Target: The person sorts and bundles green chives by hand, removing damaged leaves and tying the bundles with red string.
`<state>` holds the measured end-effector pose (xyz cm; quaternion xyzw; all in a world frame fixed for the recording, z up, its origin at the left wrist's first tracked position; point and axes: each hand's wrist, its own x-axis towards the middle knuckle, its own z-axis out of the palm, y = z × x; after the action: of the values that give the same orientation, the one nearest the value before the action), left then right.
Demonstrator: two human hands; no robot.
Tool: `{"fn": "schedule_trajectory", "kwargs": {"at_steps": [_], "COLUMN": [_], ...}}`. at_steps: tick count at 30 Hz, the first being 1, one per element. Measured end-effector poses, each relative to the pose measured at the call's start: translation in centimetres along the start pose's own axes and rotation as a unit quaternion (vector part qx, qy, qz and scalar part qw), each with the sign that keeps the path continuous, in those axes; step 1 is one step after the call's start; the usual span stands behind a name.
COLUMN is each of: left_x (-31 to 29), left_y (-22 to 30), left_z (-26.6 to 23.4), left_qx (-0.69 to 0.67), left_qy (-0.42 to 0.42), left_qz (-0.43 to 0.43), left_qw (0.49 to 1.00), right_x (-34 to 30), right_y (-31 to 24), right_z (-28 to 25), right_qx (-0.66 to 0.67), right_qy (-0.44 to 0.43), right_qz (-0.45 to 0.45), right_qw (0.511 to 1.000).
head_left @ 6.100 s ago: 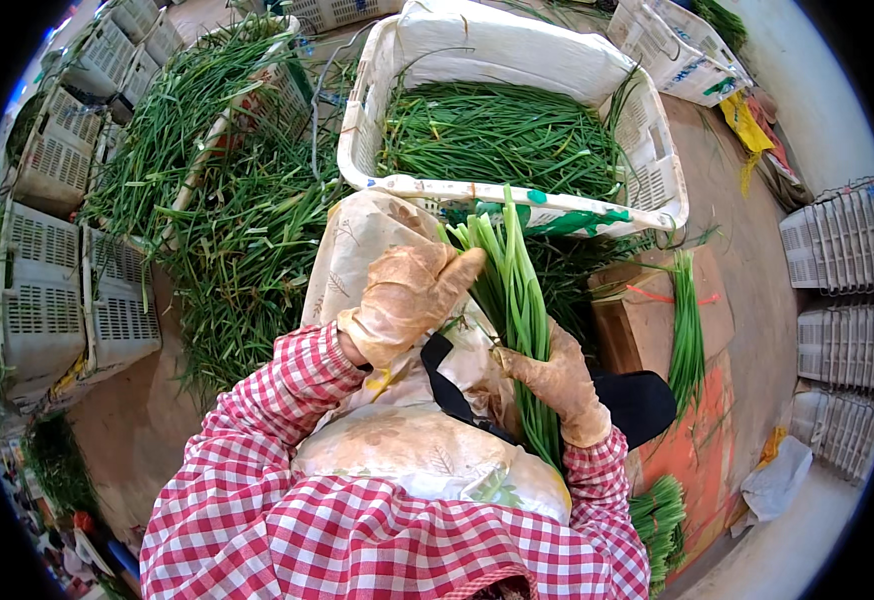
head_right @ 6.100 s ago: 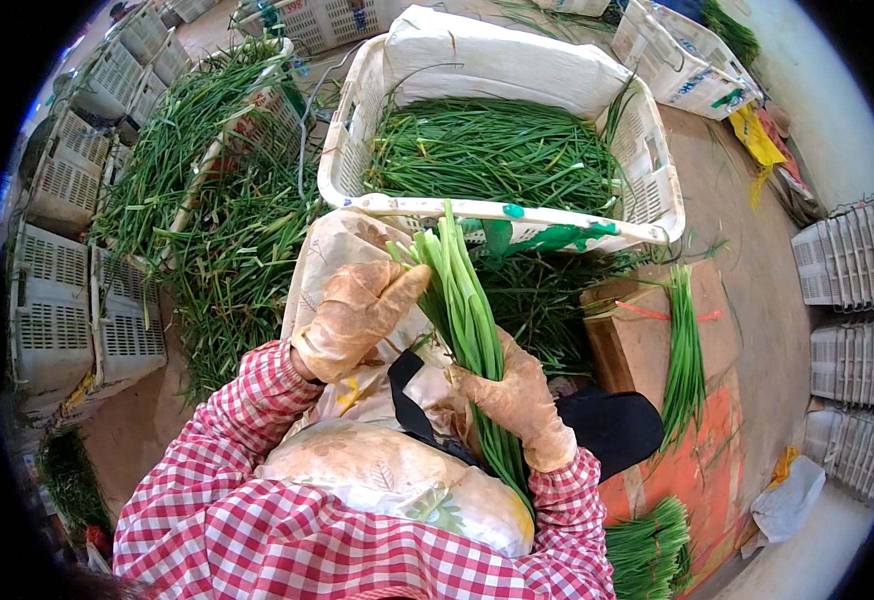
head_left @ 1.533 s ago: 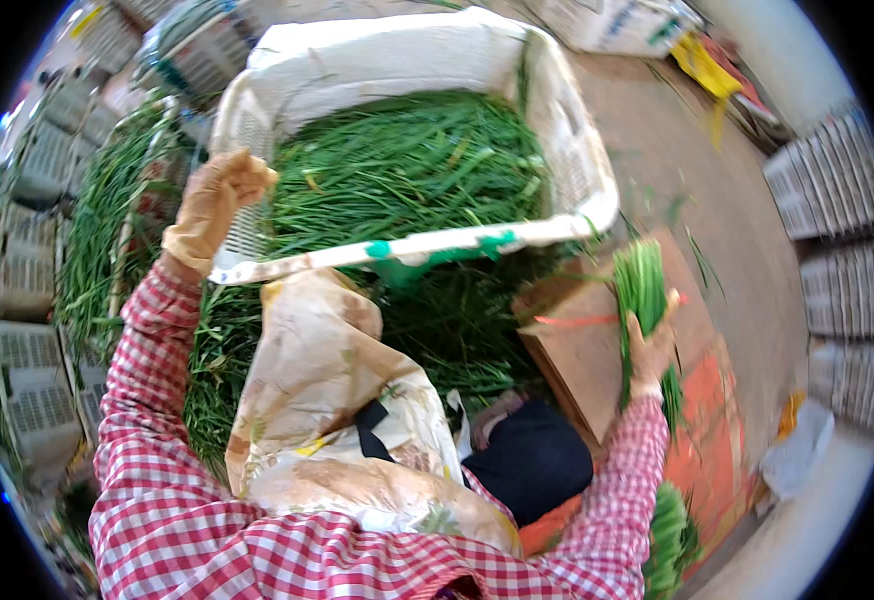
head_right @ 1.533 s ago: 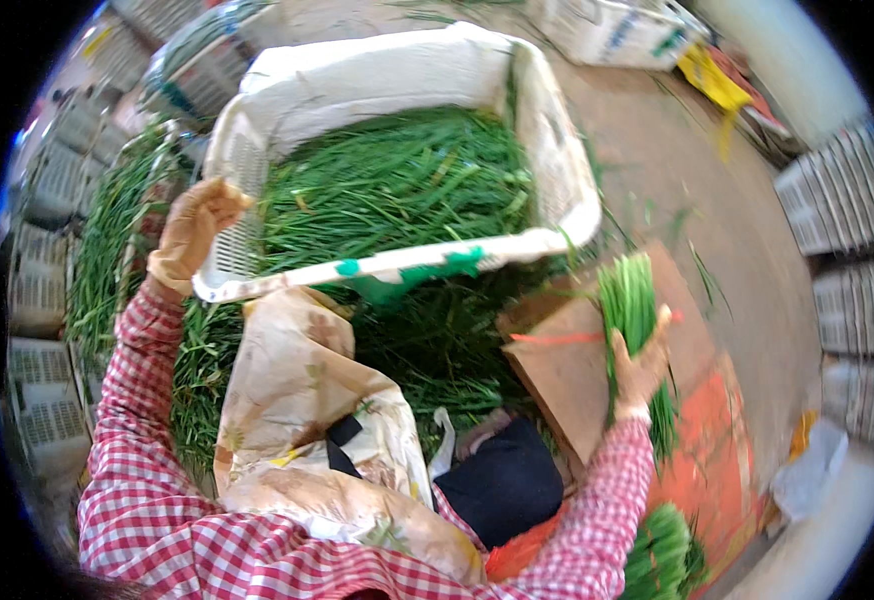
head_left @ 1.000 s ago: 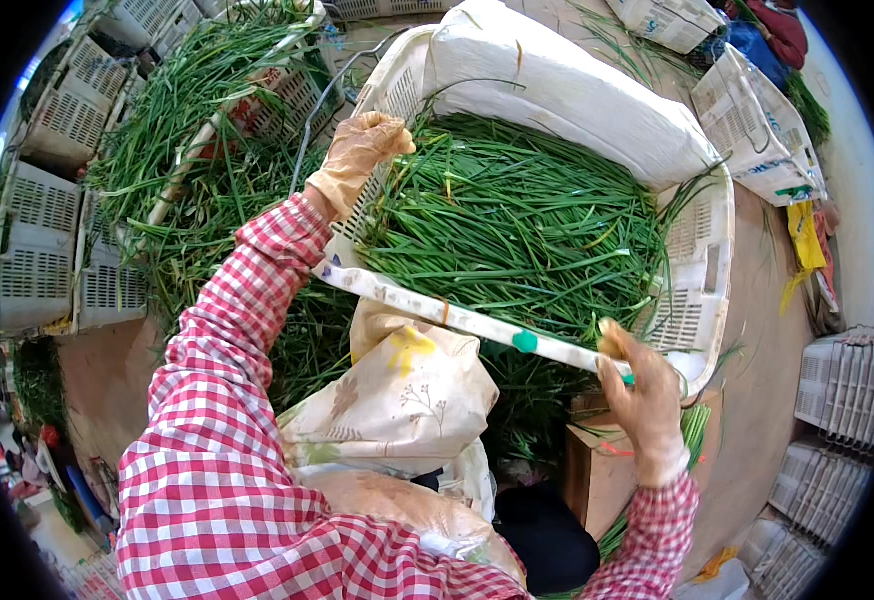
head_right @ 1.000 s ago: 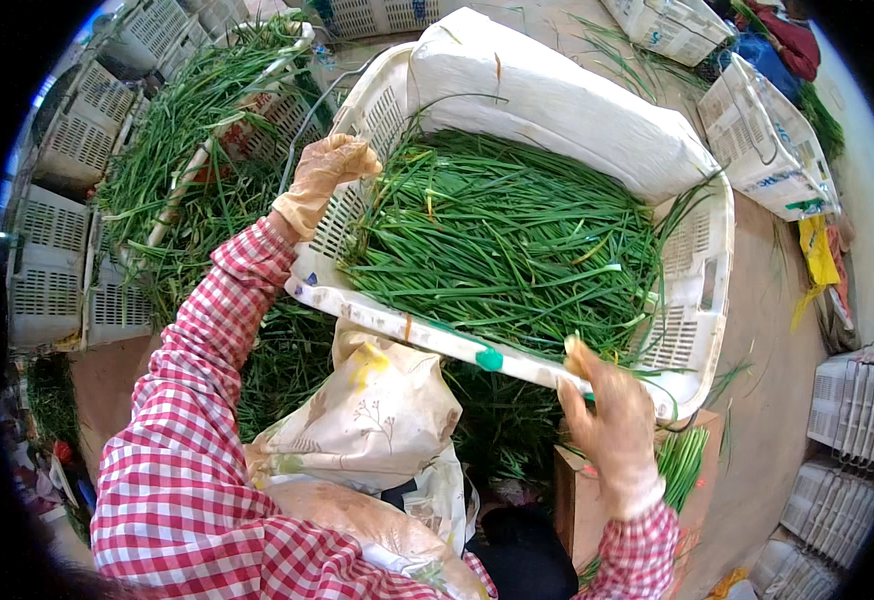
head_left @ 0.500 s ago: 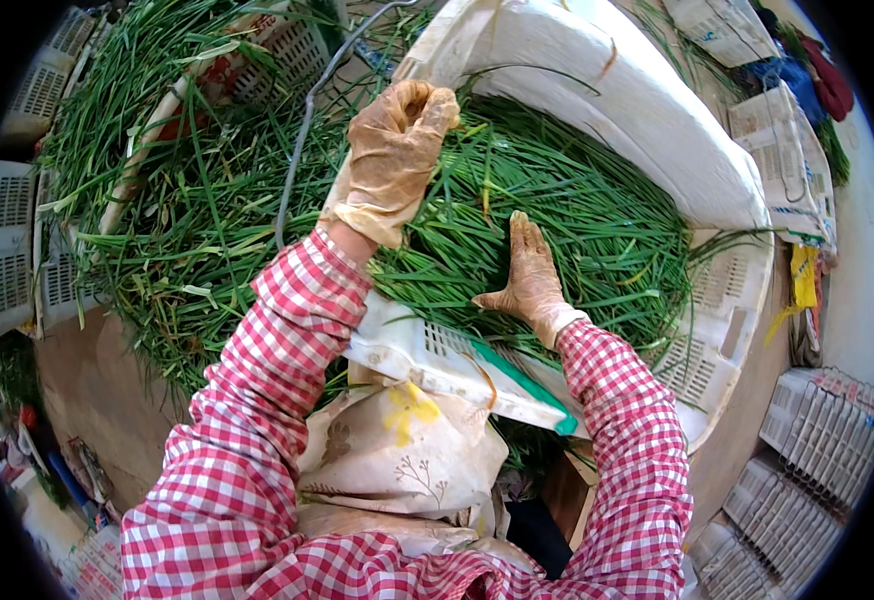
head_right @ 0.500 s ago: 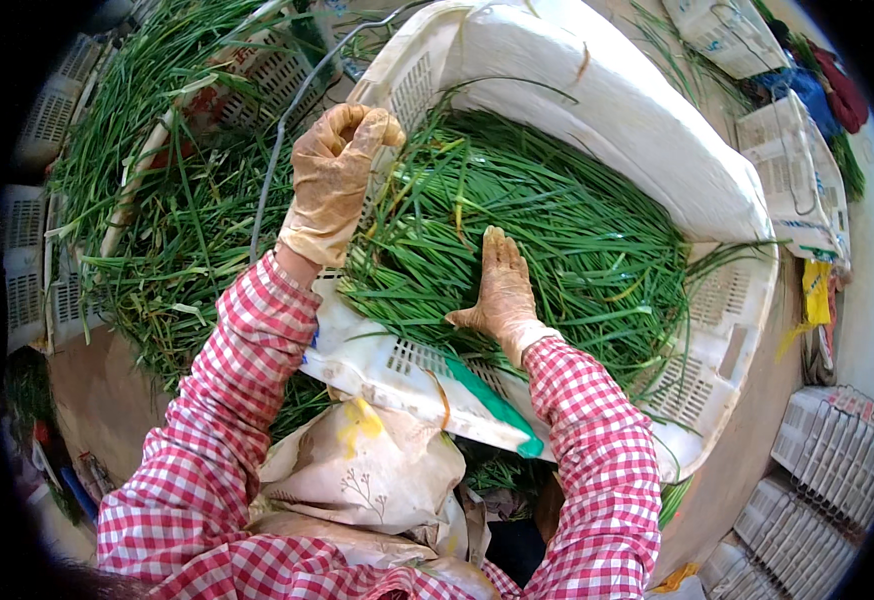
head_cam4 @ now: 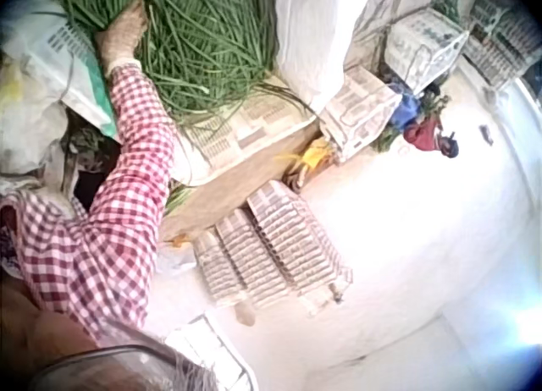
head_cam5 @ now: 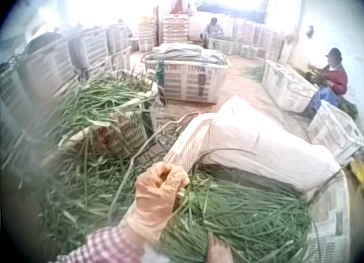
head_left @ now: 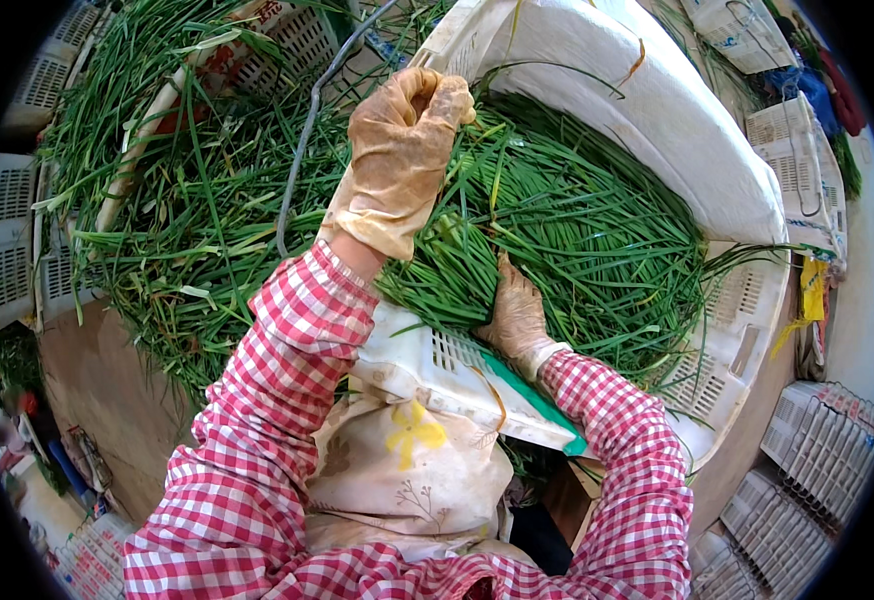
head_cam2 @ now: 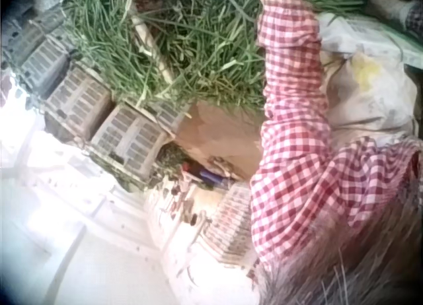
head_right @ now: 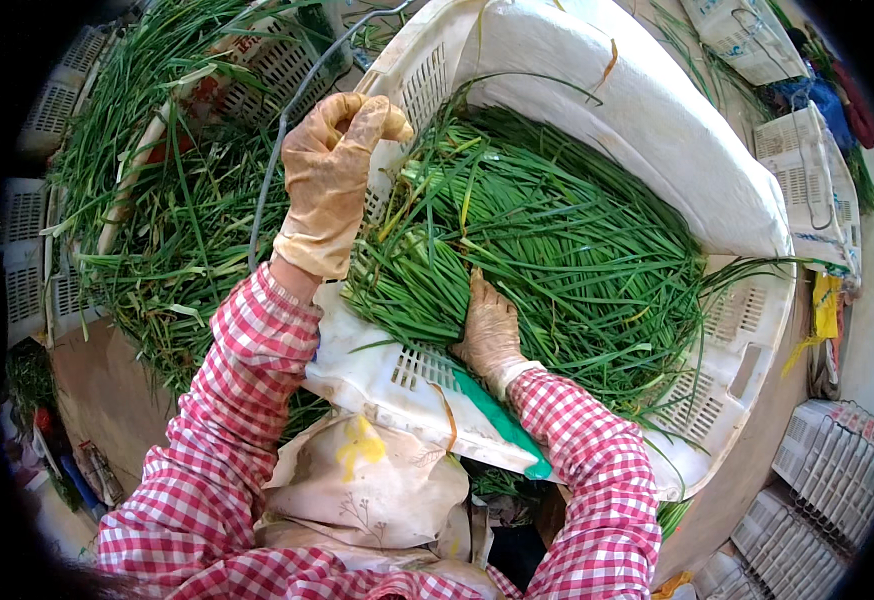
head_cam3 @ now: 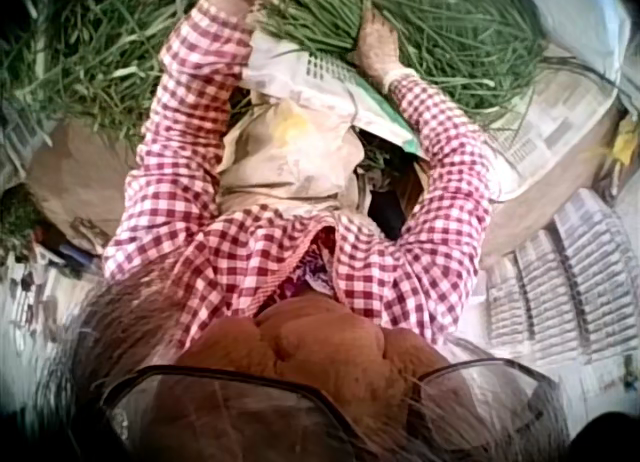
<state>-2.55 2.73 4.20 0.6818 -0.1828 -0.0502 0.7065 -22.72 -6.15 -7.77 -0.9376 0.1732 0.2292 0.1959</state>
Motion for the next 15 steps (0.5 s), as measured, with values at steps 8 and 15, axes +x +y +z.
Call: {"fn": "schedule_trajectory", "kwargs": {"at_steps": [8, 15], "left_x": [0.1, -0.1], "left_y": [-0.1, -0.6], "left_z": [-0.1, -0.5], "left_qx": [-0.001, 0.026], "left_qy": [-0.015, -0.015], "left_qz": [-0.013, -0.022], "left_qw": [1.0, 0.999], "right_x": [-1.3, -0.8], "right_y": [0.4, 1.0], "right_z": [-0.1, 0.9], "right_qx": [0.101, 0.074], "right_qy": [-0.015, -0.055], "right_qz": [-0.012, -0.004], "right_qw": [0.995, 0.996]}}
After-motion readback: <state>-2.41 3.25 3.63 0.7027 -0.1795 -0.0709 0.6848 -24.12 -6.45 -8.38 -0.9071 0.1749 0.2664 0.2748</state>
